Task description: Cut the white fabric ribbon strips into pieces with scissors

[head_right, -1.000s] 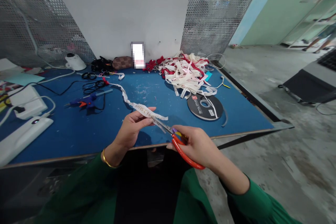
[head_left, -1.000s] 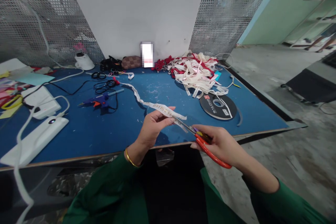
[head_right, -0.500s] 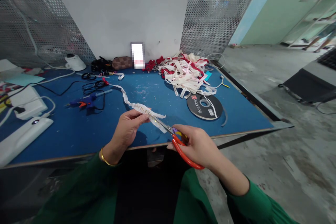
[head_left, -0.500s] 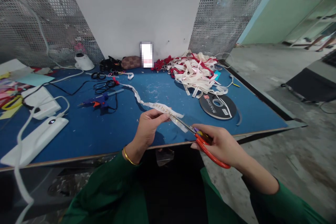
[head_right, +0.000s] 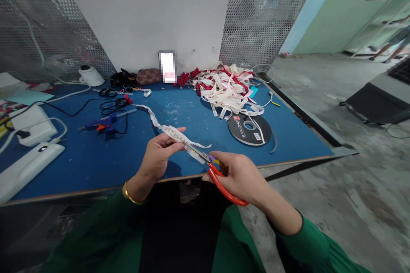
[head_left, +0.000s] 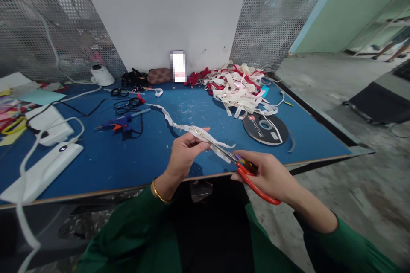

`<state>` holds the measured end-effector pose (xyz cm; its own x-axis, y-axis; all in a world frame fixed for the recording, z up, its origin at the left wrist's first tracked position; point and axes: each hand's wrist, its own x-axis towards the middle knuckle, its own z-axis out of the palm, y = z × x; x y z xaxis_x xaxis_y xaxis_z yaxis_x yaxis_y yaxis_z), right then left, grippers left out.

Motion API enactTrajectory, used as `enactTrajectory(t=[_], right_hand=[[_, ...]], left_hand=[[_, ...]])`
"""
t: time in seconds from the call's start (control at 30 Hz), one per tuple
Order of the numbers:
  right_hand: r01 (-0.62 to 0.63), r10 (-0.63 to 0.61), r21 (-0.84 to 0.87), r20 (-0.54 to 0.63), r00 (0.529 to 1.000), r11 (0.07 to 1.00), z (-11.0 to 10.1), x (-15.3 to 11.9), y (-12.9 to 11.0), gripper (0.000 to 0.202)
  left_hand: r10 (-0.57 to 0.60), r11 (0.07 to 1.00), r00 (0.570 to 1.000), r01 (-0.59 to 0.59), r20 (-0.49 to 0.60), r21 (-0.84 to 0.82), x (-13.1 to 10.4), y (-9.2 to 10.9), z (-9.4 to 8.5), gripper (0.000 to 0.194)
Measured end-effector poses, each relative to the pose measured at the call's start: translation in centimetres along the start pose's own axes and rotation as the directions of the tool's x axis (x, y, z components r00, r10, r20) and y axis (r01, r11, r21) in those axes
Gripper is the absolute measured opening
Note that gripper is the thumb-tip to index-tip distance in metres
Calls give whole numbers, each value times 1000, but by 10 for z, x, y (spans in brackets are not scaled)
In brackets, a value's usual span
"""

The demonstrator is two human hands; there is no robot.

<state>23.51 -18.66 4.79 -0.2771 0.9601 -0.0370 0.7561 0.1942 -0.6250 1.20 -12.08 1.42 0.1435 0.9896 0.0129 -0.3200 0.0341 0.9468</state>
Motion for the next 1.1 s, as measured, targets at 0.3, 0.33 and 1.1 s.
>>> enactTrajectory(t=[0.3,0.33,1.1], right_hand=[[-24,22,23,58,998,999,2,-1,5,49],[-27,26,17,55,998,999,1,-1,4,51],[18,-18,-10,41,999,1000,2,-2,5,42]], left_hand=[[-53,999,998,53,22,-8,-2,-4,1,42],[-62,998,998,62,32,-4,-3,-5,1,42],[-137,983,987,145,81,-113,-4,-3,-6,41]])
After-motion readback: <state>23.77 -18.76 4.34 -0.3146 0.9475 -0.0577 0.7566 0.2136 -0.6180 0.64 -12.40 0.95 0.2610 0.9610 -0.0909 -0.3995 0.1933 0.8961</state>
